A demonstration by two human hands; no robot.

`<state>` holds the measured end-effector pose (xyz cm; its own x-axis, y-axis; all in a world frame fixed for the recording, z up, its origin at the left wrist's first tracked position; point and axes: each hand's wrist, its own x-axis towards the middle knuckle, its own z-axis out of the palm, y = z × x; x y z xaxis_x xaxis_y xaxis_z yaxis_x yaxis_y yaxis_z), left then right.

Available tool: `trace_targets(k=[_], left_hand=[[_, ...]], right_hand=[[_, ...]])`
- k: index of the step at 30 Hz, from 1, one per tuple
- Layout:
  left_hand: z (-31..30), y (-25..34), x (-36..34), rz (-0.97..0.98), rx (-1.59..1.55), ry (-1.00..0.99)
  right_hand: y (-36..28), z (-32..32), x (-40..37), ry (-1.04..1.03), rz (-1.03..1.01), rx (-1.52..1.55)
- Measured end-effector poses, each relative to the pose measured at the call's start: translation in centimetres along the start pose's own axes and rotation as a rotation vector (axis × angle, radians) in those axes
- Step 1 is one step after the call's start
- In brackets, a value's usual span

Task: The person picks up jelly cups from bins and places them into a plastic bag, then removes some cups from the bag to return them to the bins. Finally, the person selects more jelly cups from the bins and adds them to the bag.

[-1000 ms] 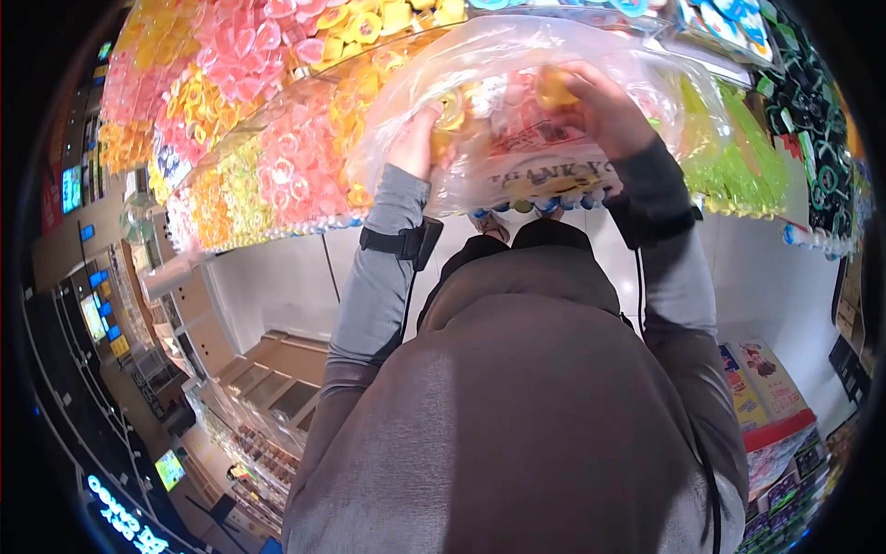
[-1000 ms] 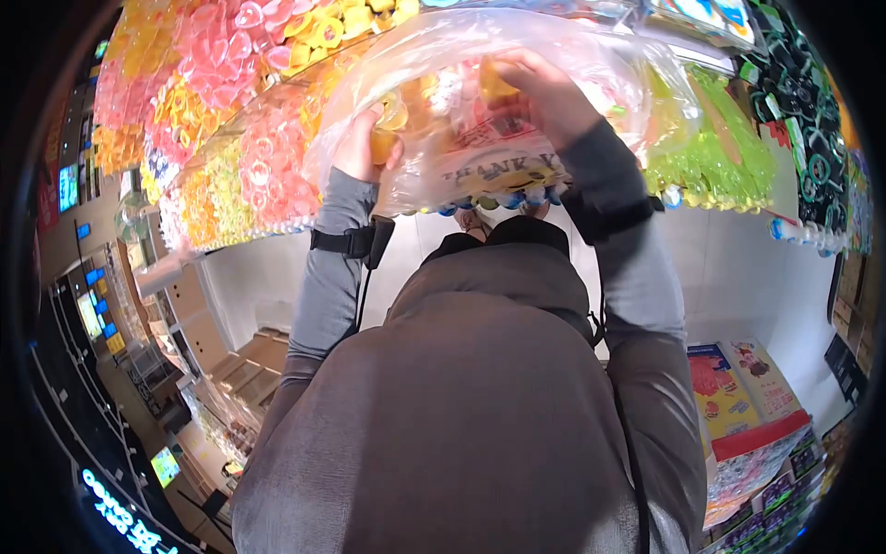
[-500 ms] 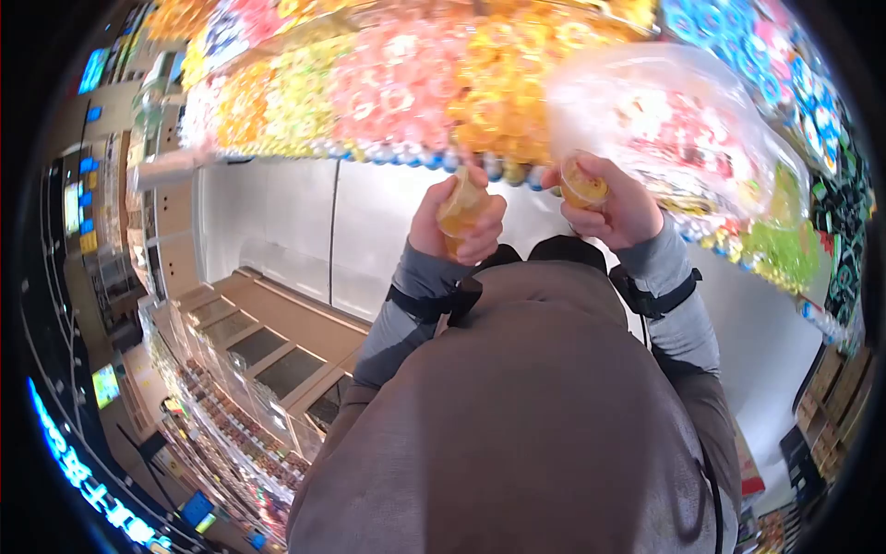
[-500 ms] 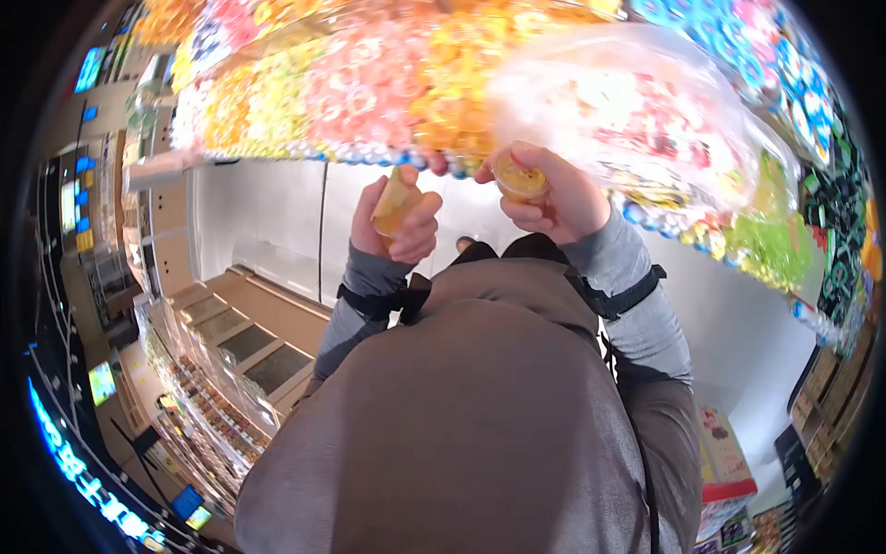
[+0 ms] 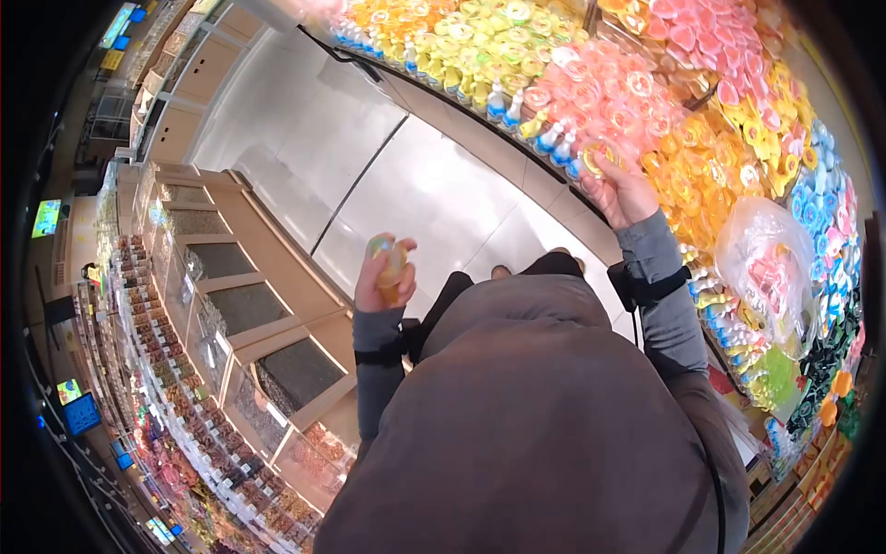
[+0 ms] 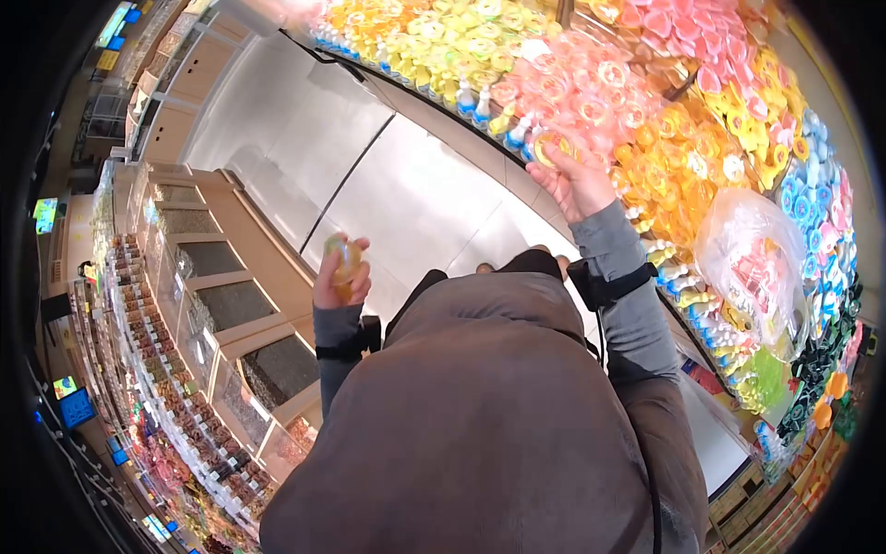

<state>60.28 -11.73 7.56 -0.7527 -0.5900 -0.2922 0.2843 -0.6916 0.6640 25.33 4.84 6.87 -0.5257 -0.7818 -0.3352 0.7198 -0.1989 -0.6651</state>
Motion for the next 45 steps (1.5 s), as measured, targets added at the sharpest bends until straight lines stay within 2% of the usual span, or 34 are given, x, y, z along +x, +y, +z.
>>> trace_targets(k=[4,8,9,12,15,20,24,25,27,30,33,37,40,45], left_hand=[[-5.9,-0.2,-0.8,0.035,-0.093,0.065],[-6.4,-1.1,1.1,0.024,-0.166,0.268],[-6.4,-0.7,1.6,0.052,-0.138,0.193],[-6.0,0.7,4.2,0.097,0.001,0.212],[-6.3,2.6,7.7,0.067,0.042,0.182],[-5.7,8.7,17.5,-0.064,0.1,0.104],[-3.5,14.7,29.1,-0.112,0.269,0.017],[-2.8,15.8,32.1,-0.083,0.339,0.021],[-1.6,17.9,37.6,-0.013,0.474,0.031],[-0.2,20.3,44.3,0.056,0.376,0.047],[0.1,21.0,48.3,0.036,0.137,-0.039],[-0.4,22.0,51.4,-0.107,-0.041,-0.135],[-0.9,23.0,53.8,-0.126,0.047,-0.126],[-2.7,24.6,58.7,-0.146,0.393,-0.11]], right_hand=[[-1.2,2.5,2.5,-0.13,0.026,-0.058],[-1.1,3.7,5.6,-0.112,0.006,-0.12],[-1.1,4.1,6.4,-0.164,0.016,-0.107],[-0.4,5.7,8.9,-0.1,0.036,-0.098],[0.4,6.2,13.2,-0.132,0.056,-0.034],[0.2,7.4,20.0,-0.138,0.07,0.084],[-1.6,8.0,23.4,-0.106,0.112,0.056],[-2.2,8.6,23.9,0.005,0.129,0.005],[-3.0,7.5,25.6,-0.055,0.112,0.06],[-3.2,6.0,28.2,-0.031,0.042,-0.011],[-4.5,8.0,29.5,-0.025,-0.092,-0.083],[-4.9,10.0,30.1,0.044,-0.104,-0.056],[-4.6,9.8,30.7,0.043,-0.074,-0.111],[-3.6,12.6,32.8,0.148,-0.152,-0.216]])
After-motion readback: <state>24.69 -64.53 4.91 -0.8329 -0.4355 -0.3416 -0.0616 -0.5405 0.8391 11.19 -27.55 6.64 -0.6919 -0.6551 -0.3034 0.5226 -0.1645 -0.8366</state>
